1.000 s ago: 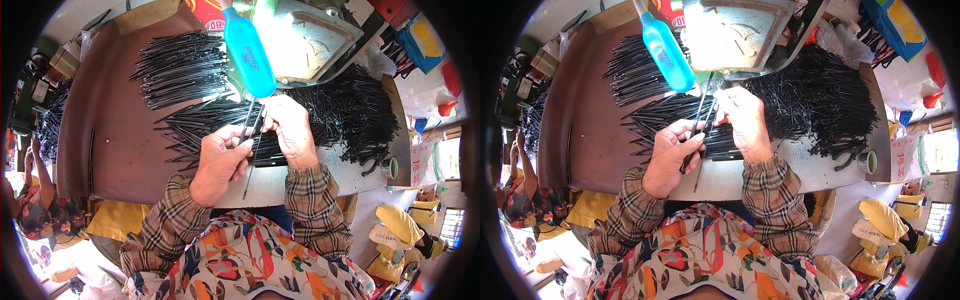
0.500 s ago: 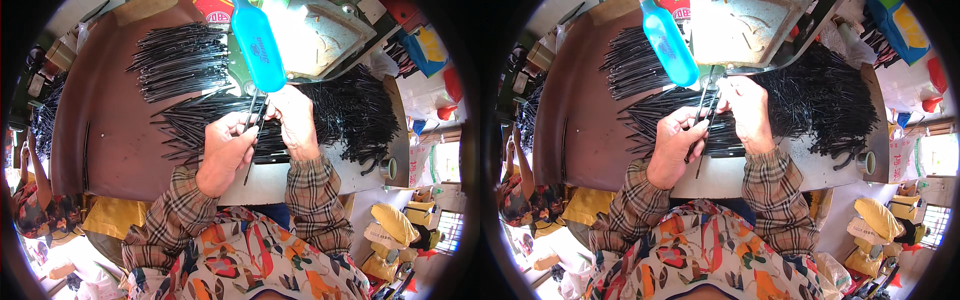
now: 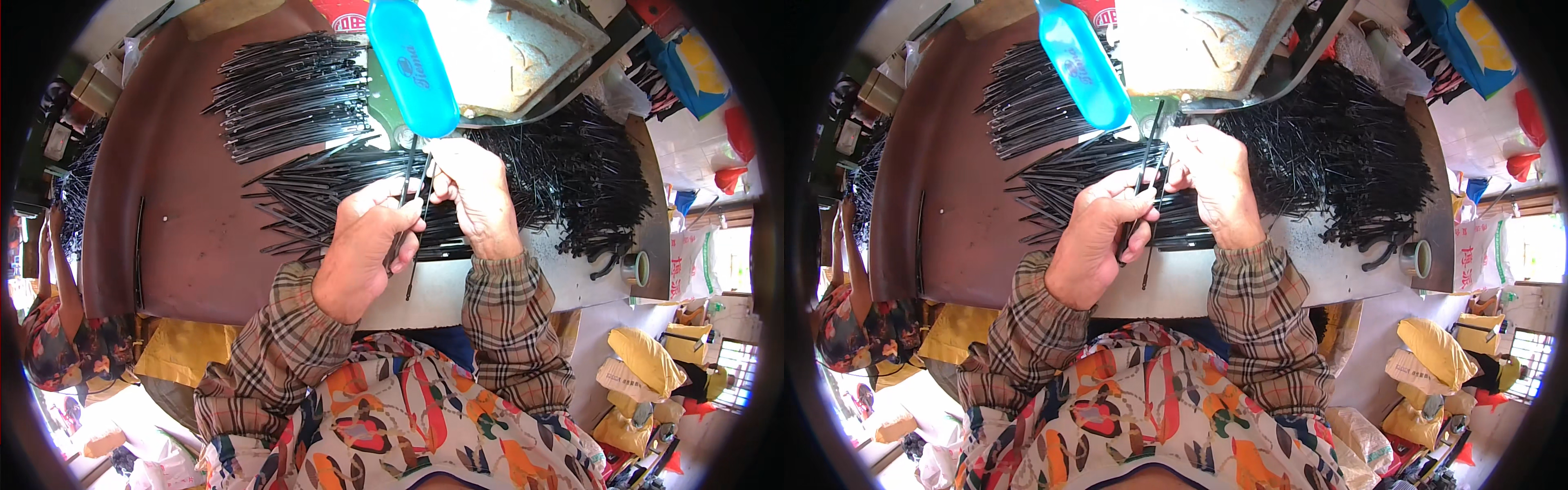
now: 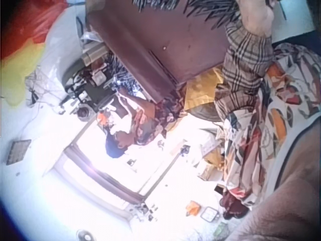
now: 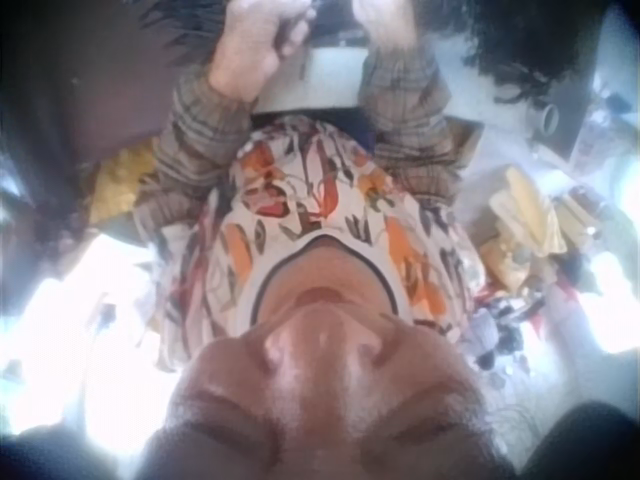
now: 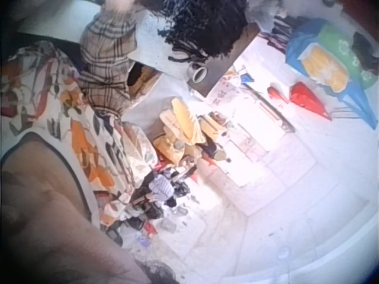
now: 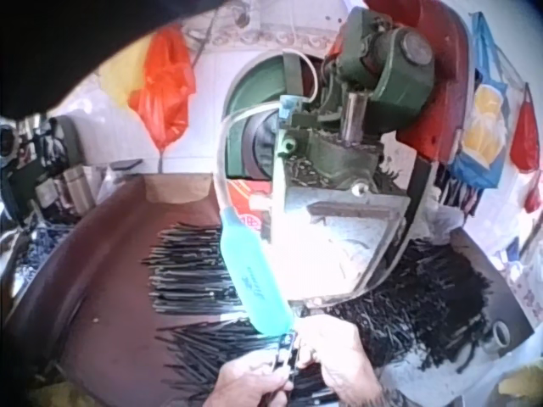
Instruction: The person handles black plastic strips on a table, gripping them by hand and with tweezers, and feeds them into a tabletop punch press machine.
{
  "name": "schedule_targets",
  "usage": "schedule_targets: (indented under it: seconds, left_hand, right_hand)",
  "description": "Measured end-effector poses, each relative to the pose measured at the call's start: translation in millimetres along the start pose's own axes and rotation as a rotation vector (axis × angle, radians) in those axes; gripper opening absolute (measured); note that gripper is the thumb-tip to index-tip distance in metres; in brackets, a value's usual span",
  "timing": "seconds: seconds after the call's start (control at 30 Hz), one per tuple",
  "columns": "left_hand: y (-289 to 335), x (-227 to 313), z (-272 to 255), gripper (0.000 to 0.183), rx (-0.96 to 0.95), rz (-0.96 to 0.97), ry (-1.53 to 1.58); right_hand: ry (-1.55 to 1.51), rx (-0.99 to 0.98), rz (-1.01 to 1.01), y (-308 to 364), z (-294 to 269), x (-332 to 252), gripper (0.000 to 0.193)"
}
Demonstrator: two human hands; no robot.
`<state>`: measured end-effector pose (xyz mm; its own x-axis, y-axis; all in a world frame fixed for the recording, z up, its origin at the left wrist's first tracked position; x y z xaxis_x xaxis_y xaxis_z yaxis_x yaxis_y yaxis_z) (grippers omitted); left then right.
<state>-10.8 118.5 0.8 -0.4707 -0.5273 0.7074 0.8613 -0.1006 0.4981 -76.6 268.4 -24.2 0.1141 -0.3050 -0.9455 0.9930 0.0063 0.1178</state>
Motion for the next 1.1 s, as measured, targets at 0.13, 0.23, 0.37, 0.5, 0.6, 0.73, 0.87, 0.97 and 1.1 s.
schedule_targets:
  seconds: [0.13, 0.23, 0.37, 0.5, 0.6, 0.73, 0.87, 0.97, 1.1]
  left_hand:
    - [1, 2, 4, 0.018, -0.019, -0.010, -0.007]
    - [2, 1, 8, 0.018, -0.017, -0.032, -0.009]
    - [1, 2, 5, 0.017, -0.026, -0.052, 0.011]
    - [1, 5, 2, 0.015, -0.017, -0.019, -0.040]
    - [6, 1, -8, 0.013, 0.012, 0.044, -0.034]
    - [14, -7, -6, 0.016, 0.012, 0.010, -0.021]
    - [21, -14, -16, 0.016, 0.039, 0.096, -0.058]
    - [30, -10, -27, 0.017, 0.061, 0.109, -0.086]
    - [39, -20, -39, 0.015, 0.128, 0.147, -0.314]
  right_hand:
    - [-0.031, -0.051, -0.050, 0, -2, 1, 0.017]
    - [-0.055, -0.045, -0.057, -2, -9, 3, 0.019]
    - [-0.033, -0.070, -0.052, -3, -7, 0, 0.017]
    - [-0.009, -0.065, -0.095, 0, 0, 1, 0.014]
    - [-0.094, -0.110, -0.185, 5, 7, 5, 0.013]
    - [-0.109, -0.079, -0.239, 12, -5, 7, 0.014]
    - [0.023, 0.015, -0.130, 23, 7, -1, 0.013]
    - [0.070, -0.020, -0.086, 26, 16, -2, 0.012]
    - [0.169, -0.067, -0.080, 37, 37, -1, 0.009]
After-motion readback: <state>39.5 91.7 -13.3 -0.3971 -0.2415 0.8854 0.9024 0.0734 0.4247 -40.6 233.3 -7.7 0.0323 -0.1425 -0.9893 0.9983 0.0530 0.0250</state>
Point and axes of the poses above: each hand's wrist, its own y-axis away from the middle knuckle, its own z-axis out of the palm, x = y × z, the point moved 2 cm from there along -y, towards the middle knuckle, and after that the axes turned 9 degrees about x, right-handed, at the moved point
